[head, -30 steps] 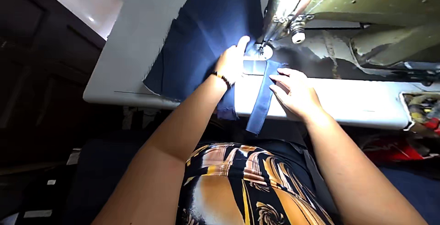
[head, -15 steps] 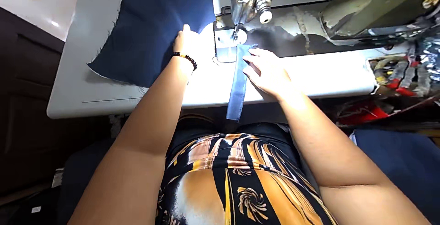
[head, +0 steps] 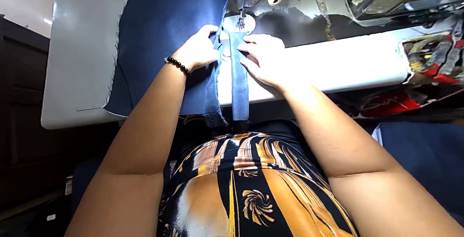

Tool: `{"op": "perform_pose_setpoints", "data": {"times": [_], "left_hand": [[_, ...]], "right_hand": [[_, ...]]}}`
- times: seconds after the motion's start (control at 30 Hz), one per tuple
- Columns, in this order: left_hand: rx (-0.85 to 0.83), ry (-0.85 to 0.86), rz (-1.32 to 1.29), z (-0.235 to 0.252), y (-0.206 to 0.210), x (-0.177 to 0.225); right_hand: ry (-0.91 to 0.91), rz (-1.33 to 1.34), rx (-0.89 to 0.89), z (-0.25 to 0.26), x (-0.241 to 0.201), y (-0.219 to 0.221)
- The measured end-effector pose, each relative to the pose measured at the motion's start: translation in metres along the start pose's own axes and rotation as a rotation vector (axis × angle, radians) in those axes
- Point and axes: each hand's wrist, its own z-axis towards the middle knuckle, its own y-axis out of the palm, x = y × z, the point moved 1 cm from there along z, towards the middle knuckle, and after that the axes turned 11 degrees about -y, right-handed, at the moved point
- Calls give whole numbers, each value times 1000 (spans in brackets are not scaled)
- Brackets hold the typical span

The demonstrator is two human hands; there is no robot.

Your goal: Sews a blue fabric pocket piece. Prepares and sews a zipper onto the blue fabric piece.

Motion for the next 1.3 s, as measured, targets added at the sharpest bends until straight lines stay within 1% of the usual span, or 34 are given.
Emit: {"op": "perform_pose_setpoints", "data": {"times": [0.07, 0.13, 0.2, 0.3, 0.37, 0.43, 0.47, 0.57, 0.67, 0.77, 0.9, 0.97, 1.03, 1.1, 1.2, 1.3], "left_hand": [[-45, 20, 90, 4, -3, 6], [-27, -16, 129, 11, -6, 9], [30, -52, 139, 18, -9, 8], [164, -63, 163, 25, -5, 9], [203, -86, 140, 23, -2, 11], [181, -100, 63, 9, -2, 10], [150, -67, 34, 0, -1, 6], [44, 110, -11, -25, 1, -12], [26, 106, -10, -38, 9, -22], [3, 125, -29, -39, 13, -26], [56, 165, -91, -37, 11, -13], [80, 193, -54, -35, 16, 4], [62, 216, 33, -28, 27, 17], [31, 199, 101, -22, 35, 20], [16, 195, 111, -19, 36, 18], [16, 190, 115, -19, 34, 21]], "right_hand": [[4, -6, 6, 0, 0, 0], [4, -13, 14, 0, -1, 1], [16, -17, 9, 1, -2, 1], [17, -17, 17, 1, -1, 3], [17, -10, 13, 1, -1, 2], [19, -3, 13, 0, -1, 2], [19, 2, 19, -1, -1, 1], [23, -12, 2, -1, -2, 0], [14, -27, 20, 0, -2, 3], [7, -40, 15, 0, -3, 3], [15, -67, -15, 1, -4, 3], [9, -69, -9, 0, -5, 4], [0, -60, 9, 0, -6, 4], [-6, -48, 17, -1, -5, 3], [31, -14, -7, 0, -5, 0], [57, 29, 15, 2, -2, 0]]}}
